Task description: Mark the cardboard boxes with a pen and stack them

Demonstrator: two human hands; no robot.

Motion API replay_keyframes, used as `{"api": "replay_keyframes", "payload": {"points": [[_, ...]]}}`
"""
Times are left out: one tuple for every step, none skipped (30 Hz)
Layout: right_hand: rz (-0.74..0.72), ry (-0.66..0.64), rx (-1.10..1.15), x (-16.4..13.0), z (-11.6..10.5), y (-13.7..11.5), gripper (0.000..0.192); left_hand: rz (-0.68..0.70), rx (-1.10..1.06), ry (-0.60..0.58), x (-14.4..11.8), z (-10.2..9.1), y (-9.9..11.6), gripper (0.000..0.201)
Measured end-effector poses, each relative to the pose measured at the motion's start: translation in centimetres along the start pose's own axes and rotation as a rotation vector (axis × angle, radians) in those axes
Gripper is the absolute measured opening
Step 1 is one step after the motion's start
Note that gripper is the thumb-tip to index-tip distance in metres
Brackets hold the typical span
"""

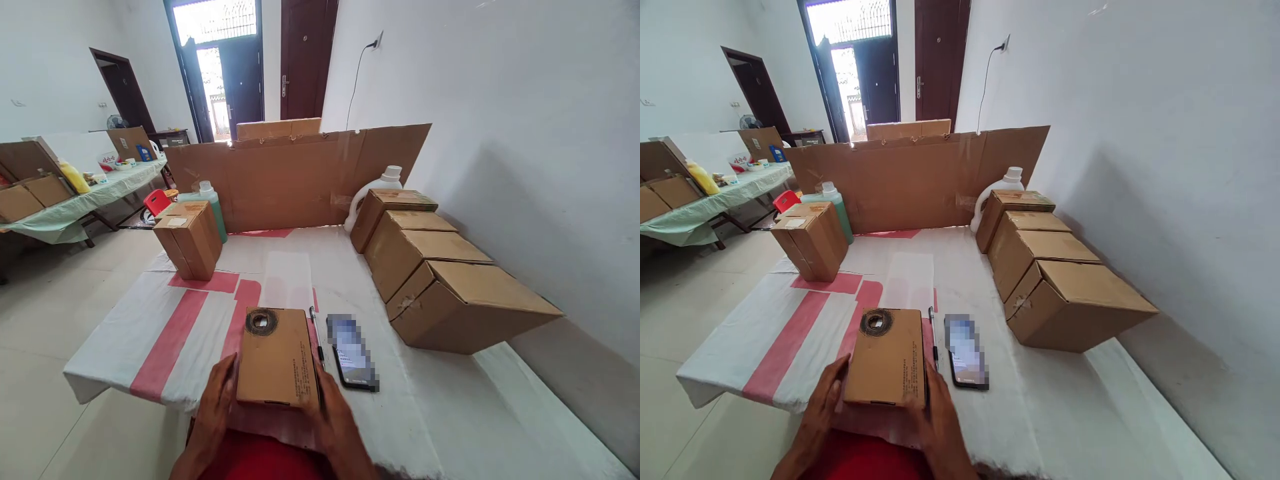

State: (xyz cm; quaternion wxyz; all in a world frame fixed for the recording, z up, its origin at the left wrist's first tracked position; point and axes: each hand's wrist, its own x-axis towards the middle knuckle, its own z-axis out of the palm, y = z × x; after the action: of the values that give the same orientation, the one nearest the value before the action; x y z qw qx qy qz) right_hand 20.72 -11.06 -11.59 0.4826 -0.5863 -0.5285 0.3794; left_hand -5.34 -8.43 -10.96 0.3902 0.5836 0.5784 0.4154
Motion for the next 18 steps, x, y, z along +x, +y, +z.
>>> {"api": "replay_keyframes", "payload": {"points": [[0.021, -0.057, 0.044, -1.1, 0.7, -0.2, 0.071, 0.016, 0.002, -0.026, -0.6, 0.2, 0.3, 0.066], [0.03, -0.072, 0.058, -1.9, 1.1, -0.4, 0.08, 0.025, -0.002, -0.055, -1.1, 0.1, 0.7, 0.067], [0.031, -0.064, 0.056, -2.5, 1.2, -0.8, 0.085, 0.021, -0.011, -0.077, -1.5, -0.1, 1.2, 0.069], [0.029, -0.048, 0.053, -2.7, 1.0, -1.5, 0.085, 0.001, -0.022, -0.088, -1.6, -0.6, 1.7, 0.071], [0.026, -0.027, 0.054, -2.8, 0.6, -2.3, 0.08, -0.035, -0.035, -0.101, -1.6, -1.3, 2.3, 0.073], [0.018, 0.001, 0.061, -2.6, 0.1, -3.3, 0.076, -0.071, -0.049, -0.104, -1.5, -2.2, 2.7, 0.076], [0.001, 0.024, 0.076, -2.2, -0.4, -4.4, 0.071, -0.093, -0.063, -0.092, -1.2, -3.1, 3.1, 0.081], [-0.024, 0.04, 0.098, -1.6, -0.7, -5.5, 0.067, -0.099, -0.07, -0.068, -0.8, -3.9, 3.5, 0.084], [-0.052, 0.055, 0.125, -1.0, -0.9, -6.5, 0.063, -0.088, -0.067, -0.037, -0.2, -4.5, 3.7, 0.086], [-0.081, 0.066, 0.153, -0.4, -0.8, -7.3, 0.06, -0.063, -0.058, -0.007, 0.4, -4.8, 3.9, 0.085], [-0.103, 0.07, 0.18, 0.3, -0.5, -7.8, 0.057, -0.034, -0.051, 0.03, 1.0, -4.8, 4.0, 0.084], [-0.109, 0.074, 0.209, 0.9, 0.0, -8.0, 0.054, -0.017, -0.049, 0.063, 1.7, -4.5, 4.0, 0.085], [-0.097, 0.075, 0.238, 1.4, 0.6, -8.0, 0.054, -0.019, -0.053, 0.084, 2.2, -3.9, 4.0, 0.088], [-0.073, 0.073, 0.264, 1.8, 1.3, -7.8, 0.055, -0.026, -0.061, 0.096, 2.6, -3.0, 4.1, 0.093], [-0.047, 0.084, 0.289, 2.0, 1.9, -7.5, 0.057, -0.024, -0.069, 0.094, 2.9, -2.1, 4.1, 0.1], [-0.028, 0.118, 0.313, 2.1, 2.3, -7.2, 0.06, -0.003, -0.071, 0.076, 2.9, -1.0, 4.3, 0.106], [-0.024, 0.18, 0.34, 2.1, 2.4, -6.9, 0.061, 0.041, -0.067, 0.047, 2.7, 0.1, 4.5, 0.108], [-0.044, 0.263, 0.366, 2.0, 2.2, -6.6, 0.061, 0.113, -0.066, 0.012, 2.2, 1.2, 4.9, 0.108]]}}
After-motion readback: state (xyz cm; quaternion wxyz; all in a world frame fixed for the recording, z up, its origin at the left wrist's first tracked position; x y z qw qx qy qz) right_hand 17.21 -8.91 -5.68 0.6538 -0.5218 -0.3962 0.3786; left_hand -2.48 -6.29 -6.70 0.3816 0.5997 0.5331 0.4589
